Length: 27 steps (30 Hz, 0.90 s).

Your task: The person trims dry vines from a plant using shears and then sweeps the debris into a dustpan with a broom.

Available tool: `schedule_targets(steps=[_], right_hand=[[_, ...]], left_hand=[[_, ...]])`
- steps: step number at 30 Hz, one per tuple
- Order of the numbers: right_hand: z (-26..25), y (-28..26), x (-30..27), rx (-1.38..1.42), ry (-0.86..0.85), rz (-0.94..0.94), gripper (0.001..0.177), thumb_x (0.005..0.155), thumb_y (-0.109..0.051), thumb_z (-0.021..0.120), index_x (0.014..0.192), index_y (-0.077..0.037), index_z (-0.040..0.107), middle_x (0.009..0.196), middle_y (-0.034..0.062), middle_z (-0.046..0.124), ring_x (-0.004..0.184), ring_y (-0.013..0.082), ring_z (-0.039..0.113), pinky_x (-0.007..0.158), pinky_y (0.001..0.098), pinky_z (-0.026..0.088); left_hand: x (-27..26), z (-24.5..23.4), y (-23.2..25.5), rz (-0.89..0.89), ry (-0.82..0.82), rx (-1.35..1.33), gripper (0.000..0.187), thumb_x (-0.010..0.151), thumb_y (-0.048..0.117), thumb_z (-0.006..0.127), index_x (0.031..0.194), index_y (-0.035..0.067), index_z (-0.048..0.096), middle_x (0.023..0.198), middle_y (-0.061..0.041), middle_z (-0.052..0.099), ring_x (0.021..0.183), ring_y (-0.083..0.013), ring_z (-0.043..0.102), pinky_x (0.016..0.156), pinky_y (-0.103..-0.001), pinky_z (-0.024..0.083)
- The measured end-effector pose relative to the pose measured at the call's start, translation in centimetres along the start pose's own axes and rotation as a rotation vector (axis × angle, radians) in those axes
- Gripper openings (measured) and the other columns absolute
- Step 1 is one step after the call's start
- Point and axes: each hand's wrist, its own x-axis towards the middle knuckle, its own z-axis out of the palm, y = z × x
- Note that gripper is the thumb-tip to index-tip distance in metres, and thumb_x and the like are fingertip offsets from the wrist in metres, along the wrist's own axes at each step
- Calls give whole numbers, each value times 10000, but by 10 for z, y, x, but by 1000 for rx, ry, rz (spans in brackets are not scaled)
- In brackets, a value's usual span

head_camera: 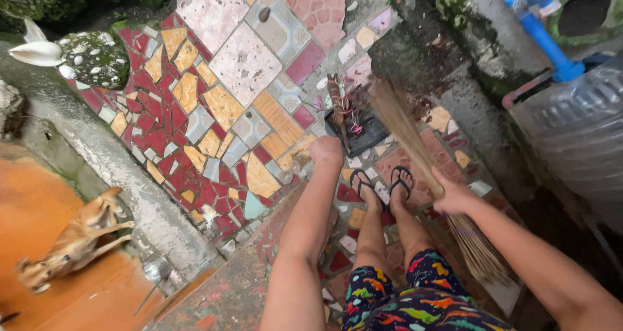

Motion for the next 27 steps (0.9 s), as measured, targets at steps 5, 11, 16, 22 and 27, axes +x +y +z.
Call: schedule_targets(steps=[5,11,16,22,27], right_hand=[[-31,23,-62,-224,-36,-52,1237,701,-233,800,1601,-536,8,1211,218,710,1075,338,732,950,387,570],[-104,16,-55,-181,99,3,1239,723,-280,795,1646,-540,10,1190,240,752,1067,366,749,957,436,568],[-153,-44,4,-130,222,32,1277,702,-246,805,1699,-463,38,1309,263,695,1137,402,714,988,454,551],[-120,-119,92,-91,239,23,1245,704,-278,813,1682,-446,62,1419,204,634,1227,352,683,1052,428,530],[-18,-112,73,-170,-9,-129,1253,678,-180,821,1652,-388,60,1306,225,667,1113,328,707,941,409,561]], left_hand=[[-8,11,-5,-31,9,-31,250,967,161,591,1110,151,796,1174,-58,758,1066,-255,744,701,-443,635],[-22,41,-30,-56,43,-178,264,958,175,576,1105,128,790,1185,-104,740,1104,-279,715,878,-419,590],[-39,56,-41,-110,11,-242,276,945,167,579,1125,86,773,1200,-158,733,1120,-307,713,909,-428,583],[-44,56,-49,-165,3,-329,285,943,156,581,1150,82,763,1231,-156,720,1150,-318,696,928,-437,571],[-25,44,-42,-198,-8,-336,283,965,172,573,1168,105,758,1261,-114,709,1155,-289,697,906,-420,584]])
